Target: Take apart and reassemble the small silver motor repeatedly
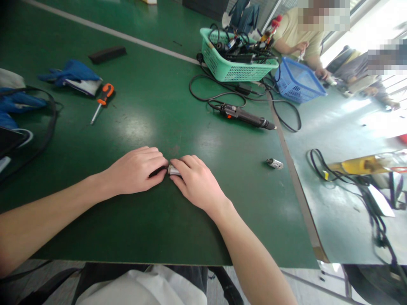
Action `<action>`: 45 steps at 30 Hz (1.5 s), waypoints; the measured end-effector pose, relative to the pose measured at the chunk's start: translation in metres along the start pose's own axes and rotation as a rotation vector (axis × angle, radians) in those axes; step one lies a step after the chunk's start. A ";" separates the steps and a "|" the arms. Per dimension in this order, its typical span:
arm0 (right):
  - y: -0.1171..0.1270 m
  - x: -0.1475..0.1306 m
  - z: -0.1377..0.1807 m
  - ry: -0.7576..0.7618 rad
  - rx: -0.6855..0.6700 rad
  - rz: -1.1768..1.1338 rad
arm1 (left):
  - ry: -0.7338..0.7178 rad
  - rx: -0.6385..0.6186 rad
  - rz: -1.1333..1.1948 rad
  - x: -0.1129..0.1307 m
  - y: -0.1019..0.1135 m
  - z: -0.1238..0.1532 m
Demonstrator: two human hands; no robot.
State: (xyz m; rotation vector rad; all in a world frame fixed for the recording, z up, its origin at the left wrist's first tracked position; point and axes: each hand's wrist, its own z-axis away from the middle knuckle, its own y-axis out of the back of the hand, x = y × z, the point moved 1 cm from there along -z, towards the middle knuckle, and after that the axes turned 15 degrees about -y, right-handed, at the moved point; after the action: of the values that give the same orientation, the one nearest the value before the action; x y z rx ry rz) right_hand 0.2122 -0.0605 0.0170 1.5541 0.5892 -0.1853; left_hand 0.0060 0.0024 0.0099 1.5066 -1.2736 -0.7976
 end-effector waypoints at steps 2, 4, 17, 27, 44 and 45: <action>0.001 -0.001 0.001 0.010 -0.003 0.023 | 0.012 -0.007 -0.001 -0.001 -0.001 0.000; 0.001 -0.003 0.001 0.022 -0.014 0.062 | 0.024 -0.022 -0.005 -0.003 -0.001 0.001; 0.026 0.043 -0.032 -0.090 0.012 0.390 | 0.116 -0.074 0.030 -0.007 -0.001 0.001; 0.119 0.236 -0.028 -0.347 -0.052 0.489 | 0.114 -0.086 0.032 -0.004 -0.001 0.001; 0.060 0.171 0.044 -0.573 0.394 0.251 | 0.107 -0.048 0.001 -0.002 -0.003 0.001; 0.050 0.155 0.033 -0.569 0.419 0.238 | 0.119 -0.032 0.016 -0.002 -0.002 0.001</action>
State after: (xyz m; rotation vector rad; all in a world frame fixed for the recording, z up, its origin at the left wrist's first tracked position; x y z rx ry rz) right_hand 0.3748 -0.0515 -0.0137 1.8509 -0.0938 -0.5740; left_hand 0.0053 0.0038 0.0073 1.4940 -1.1782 -0.7046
